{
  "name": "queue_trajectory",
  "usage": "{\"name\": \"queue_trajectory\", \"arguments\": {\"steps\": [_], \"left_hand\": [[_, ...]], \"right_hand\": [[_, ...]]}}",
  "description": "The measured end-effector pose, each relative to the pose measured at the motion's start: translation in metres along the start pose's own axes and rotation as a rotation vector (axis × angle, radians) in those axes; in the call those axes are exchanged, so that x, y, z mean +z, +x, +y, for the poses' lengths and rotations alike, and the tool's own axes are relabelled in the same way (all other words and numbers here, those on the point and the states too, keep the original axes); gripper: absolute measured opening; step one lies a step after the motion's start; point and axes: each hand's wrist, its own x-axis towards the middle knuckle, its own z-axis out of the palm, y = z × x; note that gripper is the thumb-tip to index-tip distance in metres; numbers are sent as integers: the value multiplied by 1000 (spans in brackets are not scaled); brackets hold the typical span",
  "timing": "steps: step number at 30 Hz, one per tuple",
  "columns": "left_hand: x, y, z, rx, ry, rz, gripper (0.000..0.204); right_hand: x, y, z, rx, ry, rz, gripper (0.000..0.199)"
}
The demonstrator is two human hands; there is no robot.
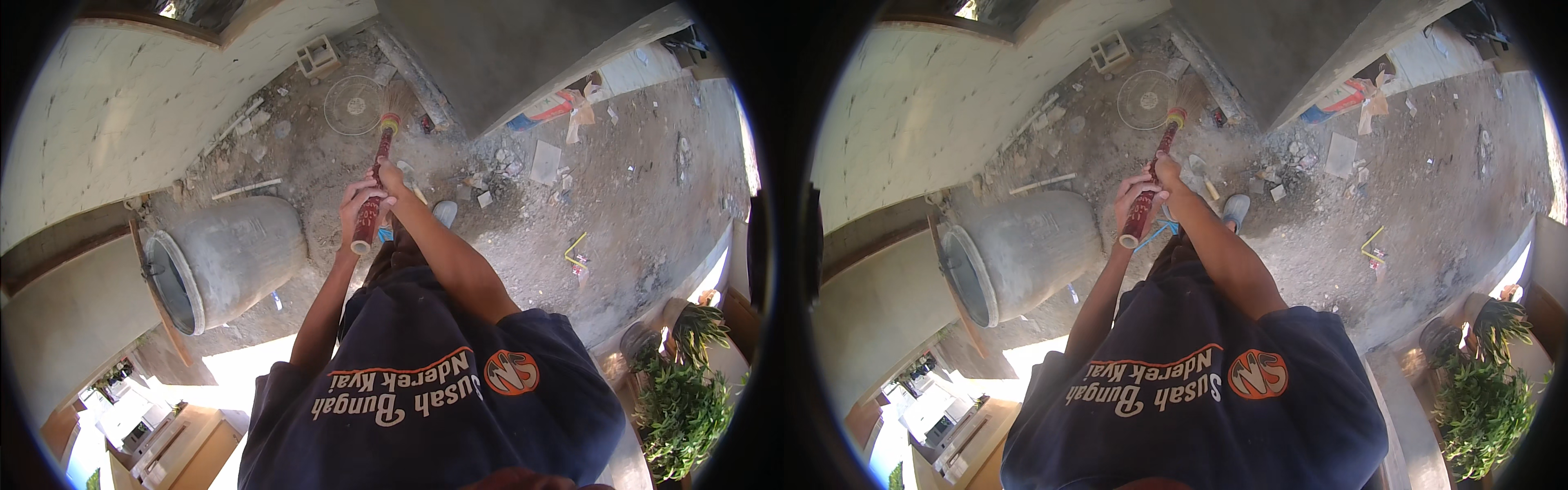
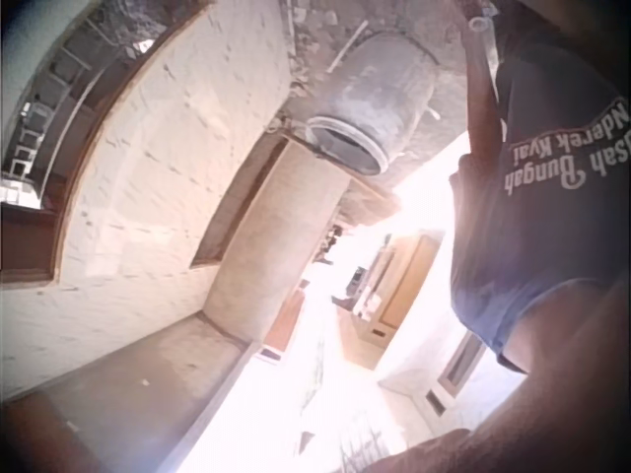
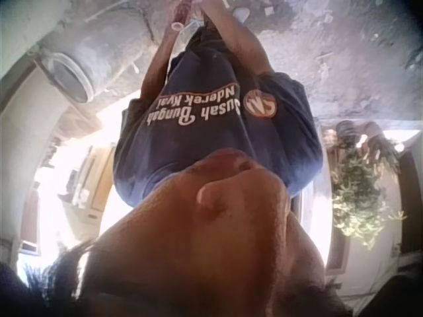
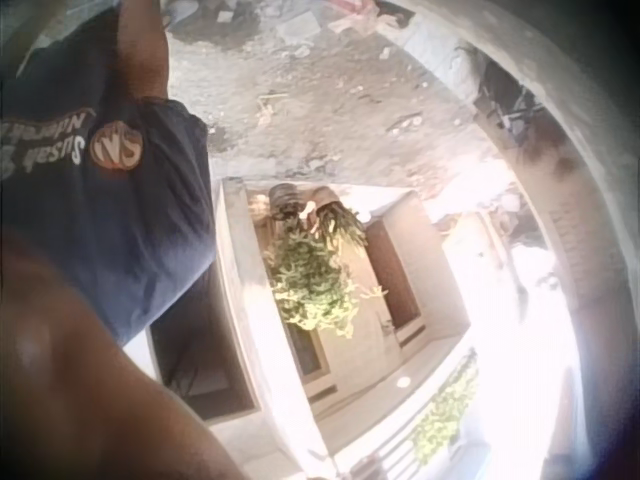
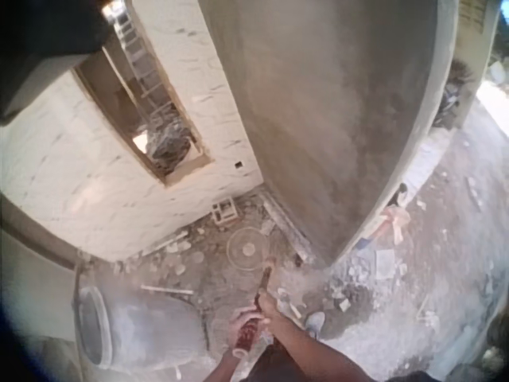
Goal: The person sweeps a tiled and concrete outdoor area using a traditional straw broom. They gather dust, dirt, and small debris into a pile while moving around potted plants and a parked motorcycle.
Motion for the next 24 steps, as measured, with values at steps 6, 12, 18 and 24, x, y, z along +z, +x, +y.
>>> {"name": "queue_trajectory", "arguments": {"steps": [6,12,18,24], "left_hand": [[38,10,-49,-173,-94,-171,17],[-17,68,-34,-360,-78,-349,20],[-34,130,3,-444,-182,-319,27],[-55,122,71,-285,-123,-266,32]], "right_hand": [[-29,27,4,256,177,179,30],[31,-9,-33,257,409,291,27],[64,-22,-63,194,605,188,31],[63,-139,-94,95,577,-17,19]]}}
